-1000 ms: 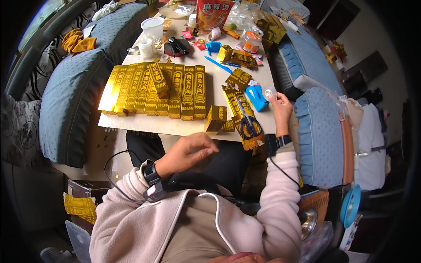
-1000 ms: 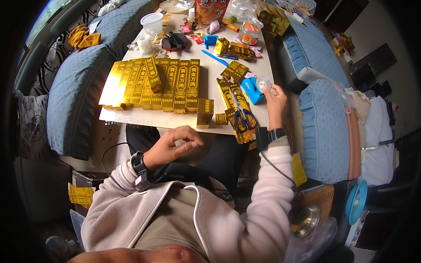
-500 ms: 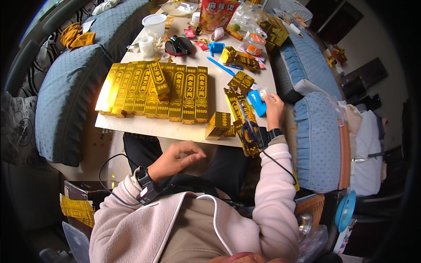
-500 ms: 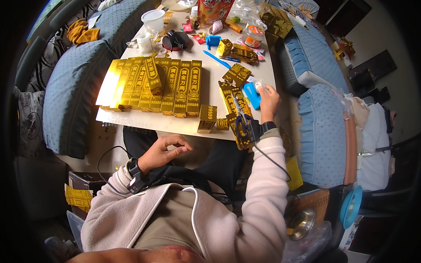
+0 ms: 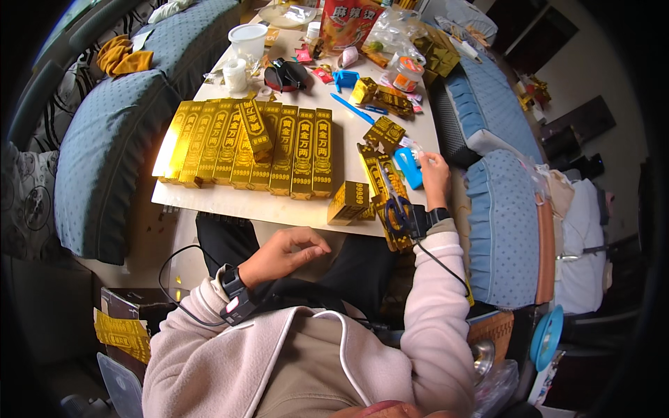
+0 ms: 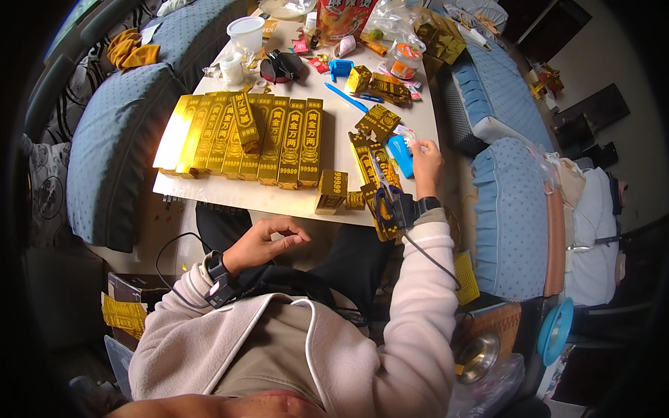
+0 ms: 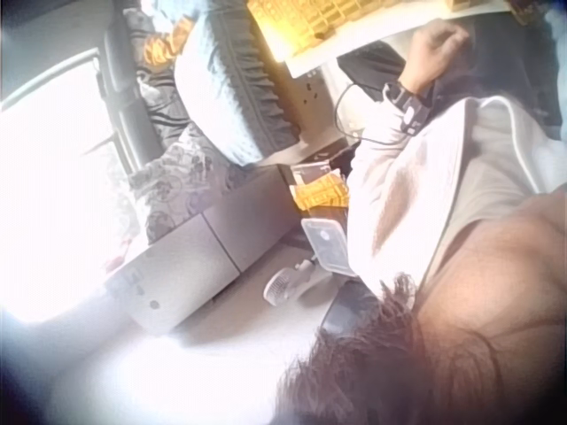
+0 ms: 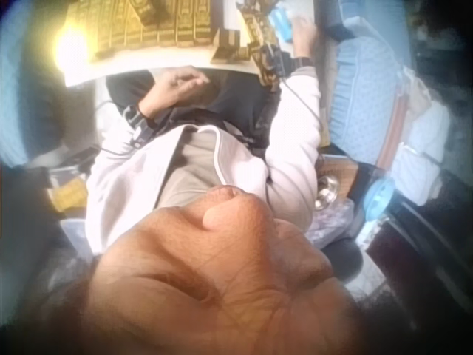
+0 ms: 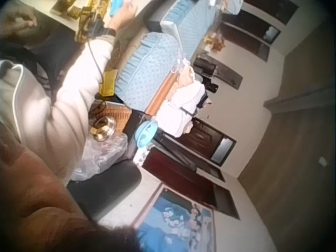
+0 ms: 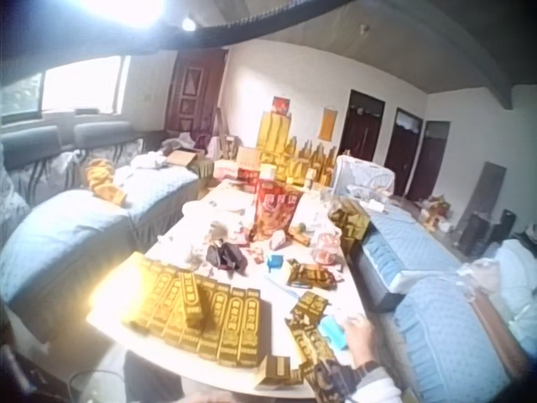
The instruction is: The person cuts a sheet of gold-colored paper with scissors, folds it into a rectangular bar, and applies glue to seal the edges. They repeat this process to produce multiple bars and stack them on the table.
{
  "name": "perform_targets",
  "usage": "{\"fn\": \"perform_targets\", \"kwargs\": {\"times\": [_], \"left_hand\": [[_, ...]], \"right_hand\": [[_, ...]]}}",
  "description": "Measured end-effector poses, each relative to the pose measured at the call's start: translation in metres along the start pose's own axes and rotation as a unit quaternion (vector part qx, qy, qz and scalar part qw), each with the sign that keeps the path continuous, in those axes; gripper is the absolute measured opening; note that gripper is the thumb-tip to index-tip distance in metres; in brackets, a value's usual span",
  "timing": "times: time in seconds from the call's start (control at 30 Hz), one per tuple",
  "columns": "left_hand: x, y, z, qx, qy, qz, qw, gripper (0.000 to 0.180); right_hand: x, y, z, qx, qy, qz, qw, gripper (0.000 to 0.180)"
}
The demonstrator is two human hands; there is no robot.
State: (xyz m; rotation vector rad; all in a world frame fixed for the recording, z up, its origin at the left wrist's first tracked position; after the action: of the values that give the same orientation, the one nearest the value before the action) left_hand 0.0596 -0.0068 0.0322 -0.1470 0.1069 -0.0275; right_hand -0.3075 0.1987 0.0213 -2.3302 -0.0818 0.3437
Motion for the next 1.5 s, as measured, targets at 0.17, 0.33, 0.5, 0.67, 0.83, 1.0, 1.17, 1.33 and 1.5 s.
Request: {"fn": "perform_targets", "kwargs": {"times": [0.17,0.33,0.5,0.67,0.83,1.0,1.17,1.33,1.5], "left_hand": [[0.001,-0.001,-0.001,0.014,-0.017,-0.002,1.0,0.016],[0.0,0.002,-0.005,0.03,-0.031,0.006,0.999,0.017],[0.0,0.004,-0.007,0.024,-0.033,0.008,0.999,0.017],[0.002,0.003,-0.009,0.039,-0.05,0.011,0.998,0.018],[0.004,0.004,-0.01,0.057,-0.052,0.013,0.997,0.02],[0.006,0.002,-0.013,0.067,-0.07,0.024,0.995,0.021],[0.006,0.002,-0.017,0.09,-0.065,0.033,0.993,0.02],[0.007,0.001,-0.021,0.092,-0.061,0.035,0.993,0.02],[0.008,0.0,-0.025,0.099,-0.073,0.04,0.992,0.023]], "right_hand": [[-0.015,0.007,0.036,-0.14,0.037,-0.056,0.988,0.034],[-0.012,0.007,0.042,-0.186,0.034,-0.05,0.981,0.026],[-0.013,0.002,0.035,-0.106,0.037,-0.046,0.993,0.024],[-0.032,0.01,0.048,-0.133,0.056,-0.064,0.987,0.021],[-0.04,0.014,0.057,-0.17,0.053,-0.095,0.979,0.019],[-0.037,0.006,0.05,-0.174,0.122,-0.167,0.963,0.017],[-0.023,0.004,0.045,-0.305,0.247,-0.2,0.898,0.025],[-0.018,0.002,0.04,-0.298,0.224,-0.178,0.911,0.022],[-0.022,0.004,0.046,-0.289,0.242,-0.182,0.908,0.018]]}}
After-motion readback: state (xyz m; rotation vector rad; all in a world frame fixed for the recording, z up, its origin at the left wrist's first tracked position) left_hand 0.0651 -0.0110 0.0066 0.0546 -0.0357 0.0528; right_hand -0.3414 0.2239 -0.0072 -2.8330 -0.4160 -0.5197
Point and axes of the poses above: each hand's wrist, its own x-axis away from the middle knuckle, its own y-axis out of the palm, z = x × y, the point moved 5 cm from there along -x, towards the middle knuckle, and after that the axes turned 2 degrees about -z, right-handed, at the moved point
